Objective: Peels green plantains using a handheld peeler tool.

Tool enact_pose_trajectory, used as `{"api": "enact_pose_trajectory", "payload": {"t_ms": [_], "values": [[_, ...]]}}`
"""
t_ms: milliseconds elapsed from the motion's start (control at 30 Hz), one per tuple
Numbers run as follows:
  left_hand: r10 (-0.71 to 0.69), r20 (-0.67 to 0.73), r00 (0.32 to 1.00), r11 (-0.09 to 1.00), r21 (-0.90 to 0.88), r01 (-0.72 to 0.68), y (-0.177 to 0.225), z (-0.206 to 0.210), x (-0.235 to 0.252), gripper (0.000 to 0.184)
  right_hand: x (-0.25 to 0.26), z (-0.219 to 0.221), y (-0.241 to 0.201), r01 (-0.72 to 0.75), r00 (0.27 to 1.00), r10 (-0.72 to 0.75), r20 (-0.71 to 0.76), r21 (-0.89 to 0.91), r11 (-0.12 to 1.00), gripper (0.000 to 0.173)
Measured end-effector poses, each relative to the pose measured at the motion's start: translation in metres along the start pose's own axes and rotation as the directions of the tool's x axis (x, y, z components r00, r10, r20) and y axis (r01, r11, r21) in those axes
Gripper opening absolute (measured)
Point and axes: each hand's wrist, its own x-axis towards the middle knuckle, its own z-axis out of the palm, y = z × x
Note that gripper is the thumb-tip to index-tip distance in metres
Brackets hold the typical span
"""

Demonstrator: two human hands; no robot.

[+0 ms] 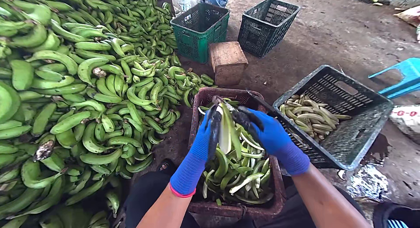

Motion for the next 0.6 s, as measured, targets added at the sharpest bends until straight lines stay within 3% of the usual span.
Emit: {"api": "enact_pose_trajectory", "payload": {"t_ms": [100,167,233,300,367,433,500,600], "values": [[0.016,0.036,0.999,0.996,0.083,-0.019,-0.01,0.003,0.001,0.043,0.014,-0.01,-0.006,-0.329,0.907,0.299,0.296,0.055,0.943,0.041],[-0.016,0.026,1.0,1.0,0.009,0.015,-0.014,0.003,0.006,0.039,0.018,-0.006,0.002,-0.376,0.873,0.363,0.325,-0.024,0.926,0.043],[-0.096,-0.025,0.995,0.986,-0.135,0.092,-0.015,-0.001,0.016,0.037,0.011,-0.002,0.01,-0.311,0.923,0.303,0.236,-0.001,0.95,0.042],[-0.139,-0.068,0.988,0.952,-0.283,0.114,-0.02,-0.013,0.024,0.035,-0.003,0.001,0.02,-0.061,0.994,0.056,0.096,0.051,0.997,0.044],[-0.17,-0.069,0.983,0.915,-0.382,0.131,-0.024,-0.025,0.027,0.035,-0.012,0.008,0.036,0.279,0.96,-0.279,-0.021,-0.003,0.96,0.051],[-0.212,-0.079,0.974,0.897,-0.411,0.162,-0.02,-0.023,0.026,0.038,-0.014,0.01,0.038,0.46,0.883,-0.467,-0.048,-0.105,0.882,0.053],[-0.193,-0.065,0.979,0.925,-0.346,0.159,-0.018,-0.015,0.017,0.039,-0.012,0.012,0.032,0.45,0.887,-0.459,-0.046,-0.139,0.882,0.048],[-0.055,0.023,0.998,0.978,-0.203,0.059,-0.017,-0.009,-0.001,0.033,-0.003,0.006,0.026,0.264,0.96,-0.269,-0.073,-0.077,0.962,0.047]]}}
